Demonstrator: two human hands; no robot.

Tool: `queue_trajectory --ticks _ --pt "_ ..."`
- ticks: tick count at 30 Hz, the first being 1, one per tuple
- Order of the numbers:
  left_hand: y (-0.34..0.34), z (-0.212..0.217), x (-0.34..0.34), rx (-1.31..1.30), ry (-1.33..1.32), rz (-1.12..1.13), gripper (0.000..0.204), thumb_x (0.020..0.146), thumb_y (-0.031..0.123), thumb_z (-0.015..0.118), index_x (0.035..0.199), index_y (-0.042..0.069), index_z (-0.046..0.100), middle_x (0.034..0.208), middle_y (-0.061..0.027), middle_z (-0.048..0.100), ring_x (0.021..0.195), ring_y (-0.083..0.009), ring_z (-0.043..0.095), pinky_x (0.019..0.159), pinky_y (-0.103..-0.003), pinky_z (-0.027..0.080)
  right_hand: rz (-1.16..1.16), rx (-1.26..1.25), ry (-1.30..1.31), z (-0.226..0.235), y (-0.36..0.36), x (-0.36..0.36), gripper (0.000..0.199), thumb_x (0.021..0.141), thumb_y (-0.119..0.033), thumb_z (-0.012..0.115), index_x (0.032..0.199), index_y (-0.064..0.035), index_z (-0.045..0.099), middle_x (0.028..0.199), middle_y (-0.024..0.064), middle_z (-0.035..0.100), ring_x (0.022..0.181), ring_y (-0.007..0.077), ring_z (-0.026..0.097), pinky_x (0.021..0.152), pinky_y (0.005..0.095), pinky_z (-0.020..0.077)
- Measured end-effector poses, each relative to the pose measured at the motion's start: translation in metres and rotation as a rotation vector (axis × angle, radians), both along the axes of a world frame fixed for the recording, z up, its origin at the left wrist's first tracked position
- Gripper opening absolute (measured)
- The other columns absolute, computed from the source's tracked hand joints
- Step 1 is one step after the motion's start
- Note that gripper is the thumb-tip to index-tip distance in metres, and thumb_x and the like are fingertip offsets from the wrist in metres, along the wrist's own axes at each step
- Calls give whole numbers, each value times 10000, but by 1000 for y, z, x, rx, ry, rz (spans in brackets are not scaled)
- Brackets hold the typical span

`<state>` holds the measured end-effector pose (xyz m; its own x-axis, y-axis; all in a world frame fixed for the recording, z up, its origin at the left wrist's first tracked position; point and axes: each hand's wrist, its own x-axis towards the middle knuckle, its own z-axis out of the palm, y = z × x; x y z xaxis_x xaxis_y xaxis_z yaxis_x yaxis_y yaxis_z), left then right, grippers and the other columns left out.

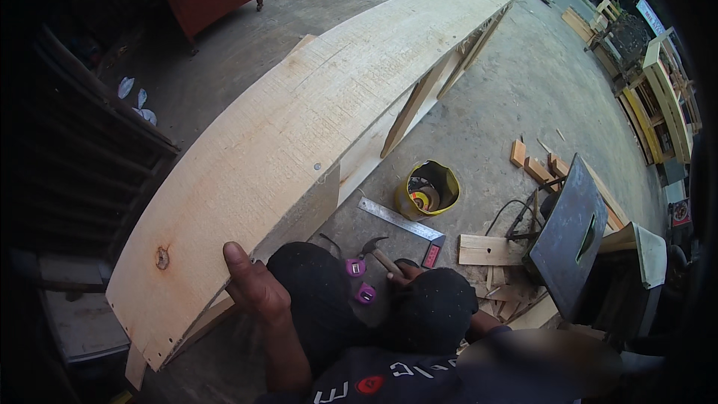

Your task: The person assembles a wooden frame by measuring and marking a plank, then repeatedly hammering nails to attach it to a vertical support. The person uses a hammer, tape measure, and pencil to complete the assembly.

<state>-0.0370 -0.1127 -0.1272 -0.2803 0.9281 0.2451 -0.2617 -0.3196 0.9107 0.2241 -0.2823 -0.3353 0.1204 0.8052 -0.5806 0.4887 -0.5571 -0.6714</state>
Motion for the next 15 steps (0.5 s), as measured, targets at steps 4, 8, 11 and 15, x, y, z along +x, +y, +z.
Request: queue_trajectory --ticks 4,8,11,15 --pt "-1 -15 -14 25 201 -23 500 1061 416 596 1215 -60 575 1268 -171 575 1278 -228 513 1174 -440 339 277 61 -213 -24 -8 -14 438 968 -332 710 1300 -51 657 1106 207 706 962 329 713 856 430 546" --pt "-2 -20 -17 83 410 232 479 1048 373 619 775 3 488 799 -31 477 829 -103 438 765 -316 347 -93 492 -109 14 57 54 258 955 -191 685 1149 -24 718 1090 214 715 966 418 706 865 475 564" --pt "-5 -12 -12 -44 602 266 603 1054 500 601 726 9 480 737 9 446 687 -90 411 657 -321 349 -87 630 -438 11 126 102 222 922 -128 672 1099 -5 726 1037 228 720 957 415 715 837 467 577" --pt "-6 -6 -5 -17 537 266 643 1042 503 623 641 53 400 650 62 336 627 -69 278 580 -292 211 370 48 -675 -43 199 126 192 870 -72 679 1037 -33 764 1038 191 757 1006 350 750 839 441 609"
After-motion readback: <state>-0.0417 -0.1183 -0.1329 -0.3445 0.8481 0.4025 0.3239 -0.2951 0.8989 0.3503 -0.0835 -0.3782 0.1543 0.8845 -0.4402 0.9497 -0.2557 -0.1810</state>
